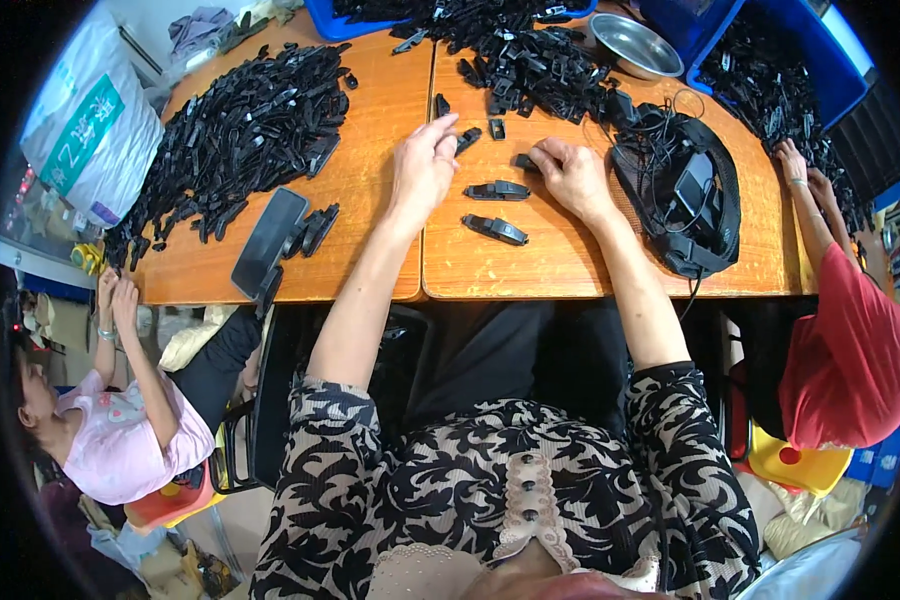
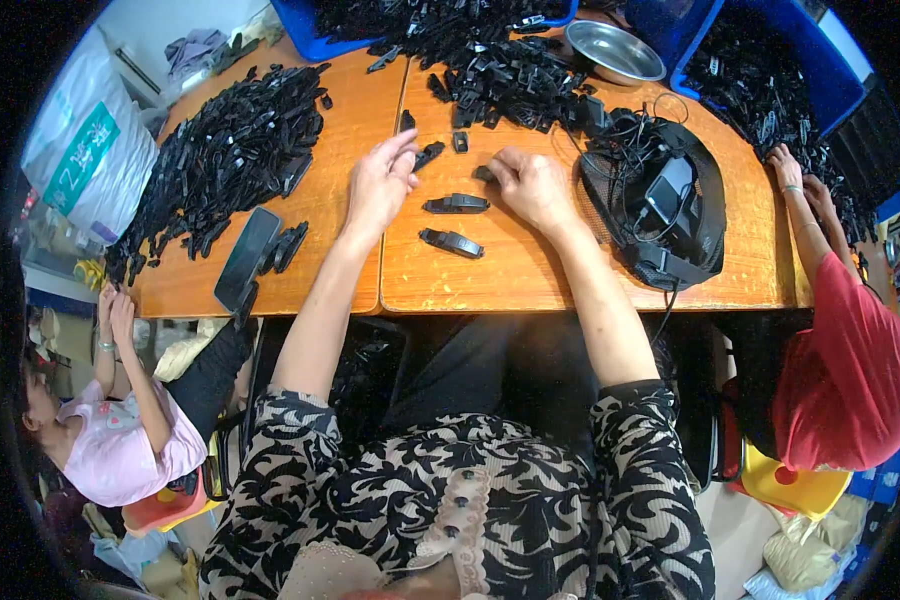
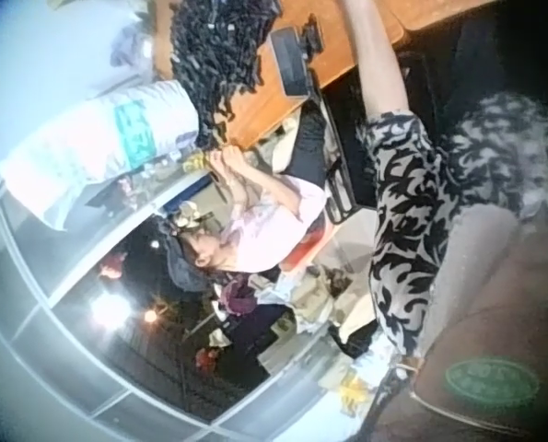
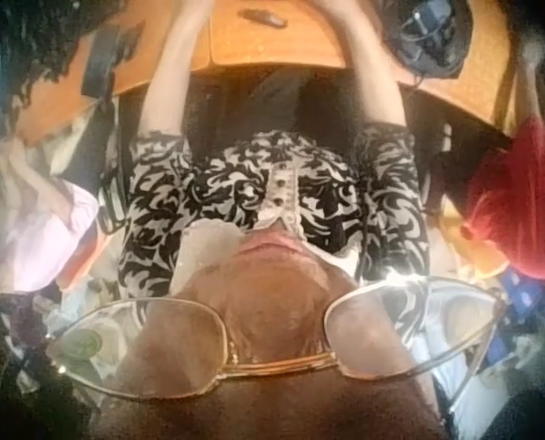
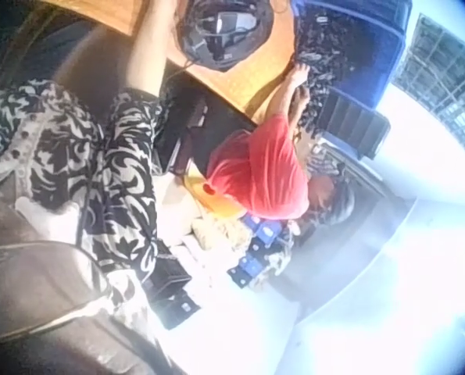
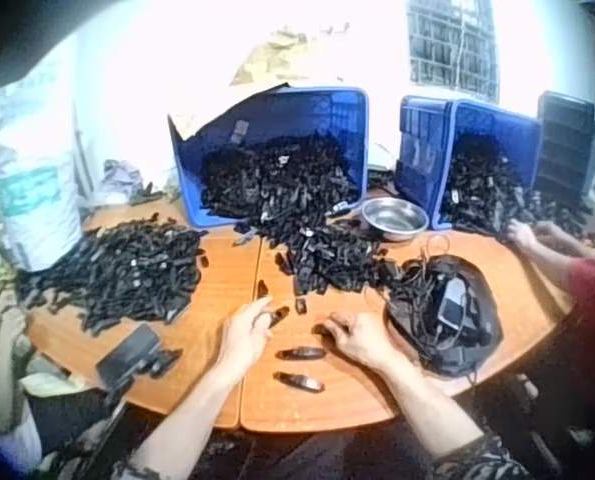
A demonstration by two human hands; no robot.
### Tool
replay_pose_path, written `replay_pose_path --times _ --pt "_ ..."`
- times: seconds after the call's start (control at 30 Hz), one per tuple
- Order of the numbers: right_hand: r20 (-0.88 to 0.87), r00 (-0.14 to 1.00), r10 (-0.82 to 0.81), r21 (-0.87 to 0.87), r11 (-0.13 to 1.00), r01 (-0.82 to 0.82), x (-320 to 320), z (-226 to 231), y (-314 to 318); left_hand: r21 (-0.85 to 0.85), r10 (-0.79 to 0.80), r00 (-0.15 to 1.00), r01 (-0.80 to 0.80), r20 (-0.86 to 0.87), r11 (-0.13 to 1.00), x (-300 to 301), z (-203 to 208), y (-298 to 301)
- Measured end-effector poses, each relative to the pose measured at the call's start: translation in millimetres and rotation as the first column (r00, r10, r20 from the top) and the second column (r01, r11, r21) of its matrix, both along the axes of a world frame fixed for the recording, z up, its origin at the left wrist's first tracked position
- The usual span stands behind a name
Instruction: The person assembles small plastic components by hand, joining pieces together and placing the assembled units on the table.
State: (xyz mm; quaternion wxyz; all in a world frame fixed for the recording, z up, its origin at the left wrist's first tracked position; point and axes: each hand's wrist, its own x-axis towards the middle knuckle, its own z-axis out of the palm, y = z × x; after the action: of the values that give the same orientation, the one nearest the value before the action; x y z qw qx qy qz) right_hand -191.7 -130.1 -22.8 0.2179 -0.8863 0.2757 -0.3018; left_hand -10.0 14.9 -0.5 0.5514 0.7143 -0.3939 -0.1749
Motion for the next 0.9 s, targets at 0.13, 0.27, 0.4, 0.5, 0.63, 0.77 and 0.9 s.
replay_pose_path --times 0.13,0.27,0.4,0.5,0.63,0.77,0.9 --pt "-0.113 0.987 -0.111 -0.076 0.992 0.102 0 7 4 0.005 0.004 0.919 -0.006 0.395 1.0 4 -11 17" --pt "0.035 0.999 0.019 -0.101 0.995 -0.016 -3 6 1 0.116 0.072 0.865 -0.148 0.497 0.982 1 -7 22" --pt "-0.061 0.992 0.107 -0.178 0.977 -0.116 -6 3 -1 0.03 -0.028 0.947 0.019 0.32 0.999 9 -5 20" --pt "0.004 0.995 0.1 -0.206 0.974 -0.097 -6 -3 -3 0.036 -0.336 0.812 0.364 0.478 0.931 15 1 8" --pt "0.012 0.997 0.079 -0.159 0.984 -0.076 -1 0 2 0.302 -0.548 0.56 0.474 0.622 0.827 39 0 -8" --pt "0.034 0.997 0.065 -0.127 0.99 -0.06 -1 2 2 0.278 -0.43 0.567 0.338 0.702 0.899 41 -2 -3" --pt "0.104 0.988 0.112 -0.085 0.991 -0.103 1 3 6 0.208 -0.332 0.778 0.26 0.534 0.943 22 -9 2"
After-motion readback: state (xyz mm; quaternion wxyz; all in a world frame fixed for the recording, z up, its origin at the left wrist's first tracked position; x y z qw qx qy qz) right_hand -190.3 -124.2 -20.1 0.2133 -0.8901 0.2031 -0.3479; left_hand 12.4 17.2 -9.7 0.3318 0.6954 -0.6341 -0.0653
